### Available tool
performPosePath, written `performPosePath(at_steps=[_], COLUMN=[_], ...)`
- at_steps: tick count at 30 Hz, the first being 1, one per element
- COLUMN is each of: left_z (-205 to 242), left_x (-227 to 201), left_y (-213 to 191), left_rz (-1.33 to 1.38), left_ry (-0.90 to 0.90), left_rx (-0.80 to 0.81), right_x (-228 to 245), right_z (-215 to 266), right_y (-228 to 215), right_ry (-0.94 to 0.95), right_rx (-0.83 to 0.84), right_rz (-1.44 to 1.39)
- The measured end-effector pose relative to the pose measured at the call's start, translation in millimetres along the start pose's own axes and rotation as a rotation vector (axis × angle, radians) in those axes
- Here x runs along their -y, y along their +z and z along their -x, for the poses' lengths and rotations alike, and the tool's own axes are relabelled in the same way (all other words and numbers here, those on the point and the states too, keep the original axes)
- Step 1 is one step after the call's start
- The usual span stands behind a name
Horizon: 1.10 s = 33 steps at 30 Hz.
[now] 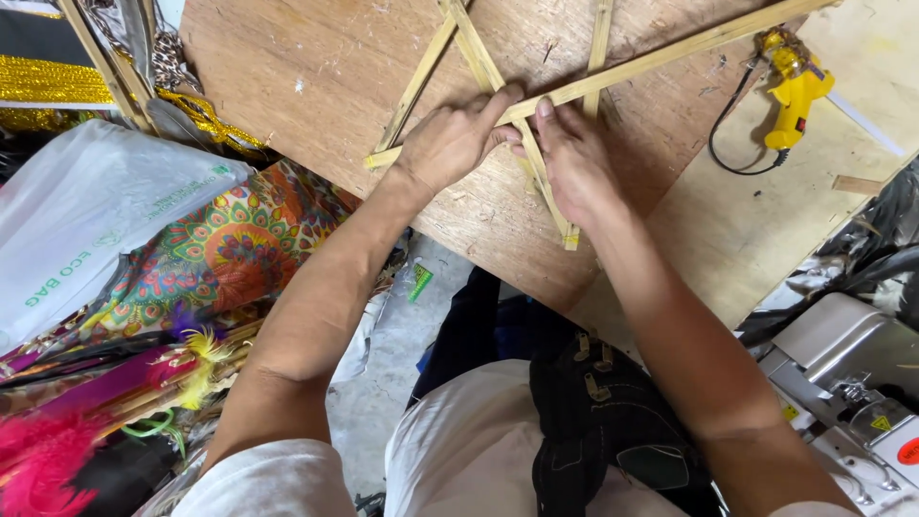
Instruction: The person arranges thin wooden sticks on a workbench to form a star-shaped frame. They use a hot glue gun to apply adhesive to the intersections of the sticks, pressing them together to secure the structure.
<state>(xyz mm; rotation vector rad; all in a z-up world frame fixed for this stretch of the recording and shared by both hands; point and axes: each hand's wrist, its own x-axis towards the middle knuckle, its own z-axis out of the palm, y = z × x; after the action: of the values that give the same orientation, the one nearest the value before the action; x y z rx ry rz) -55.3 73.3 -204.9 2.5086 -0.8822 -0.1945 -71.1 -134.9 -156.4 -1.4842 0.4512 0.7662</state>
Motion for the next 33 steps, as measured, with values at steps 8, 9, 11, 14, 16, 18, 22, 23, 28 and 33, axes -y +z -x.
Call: performPosePath(at_steps=[8,9,11,14,16,18,22,23,28,33], left_z=[-5,-5,-5,-5,-5,-5,-5,-5,-9,-4], left_x=[2,4,6,8,10,10,12,12,11,6], left_y=[8,11,16,20,21,21,16,16,9,-18], left_rz=[-0.106,-0.106,-0.17,-0.163,-0.167,-0.168,-0.101,-0.083,-0.031,0.082], left_ry=[-0.055,-0.057,-0.074,-0.035,-0.041,-0.047,-0.031,-0.02,-0.045,0.01], left_rx=[0.005,0.005,-0.015,-0.029,-0.027,-0.026,-0.022,-0.017,0.07,0.121], right_x=[-19,-29,-49,-50,-55,-59,-58,-56,-60,-66], right_z=[-23,-31,-47,-48,-52,-54,-55,-55,-57,-61], right_y=[-5,-4,-2,-2,-1,-2,-2,-1,-3,-8], right_ry=[-0.093,-0.092,-0.245,-0.228,-0.261,-0.294,-0.3,-0.276,-0.257,-0.264], right_rx=[-0.021,-0.02,-0.054,-0.093,-0.094,-0.098,-0.081,-0.121,-0.119,-0.086], right_rz=[0.036,0.037,-0.043,0.006,-0.026,-0.057,-0.034,0.003,-0.014,-0.074])
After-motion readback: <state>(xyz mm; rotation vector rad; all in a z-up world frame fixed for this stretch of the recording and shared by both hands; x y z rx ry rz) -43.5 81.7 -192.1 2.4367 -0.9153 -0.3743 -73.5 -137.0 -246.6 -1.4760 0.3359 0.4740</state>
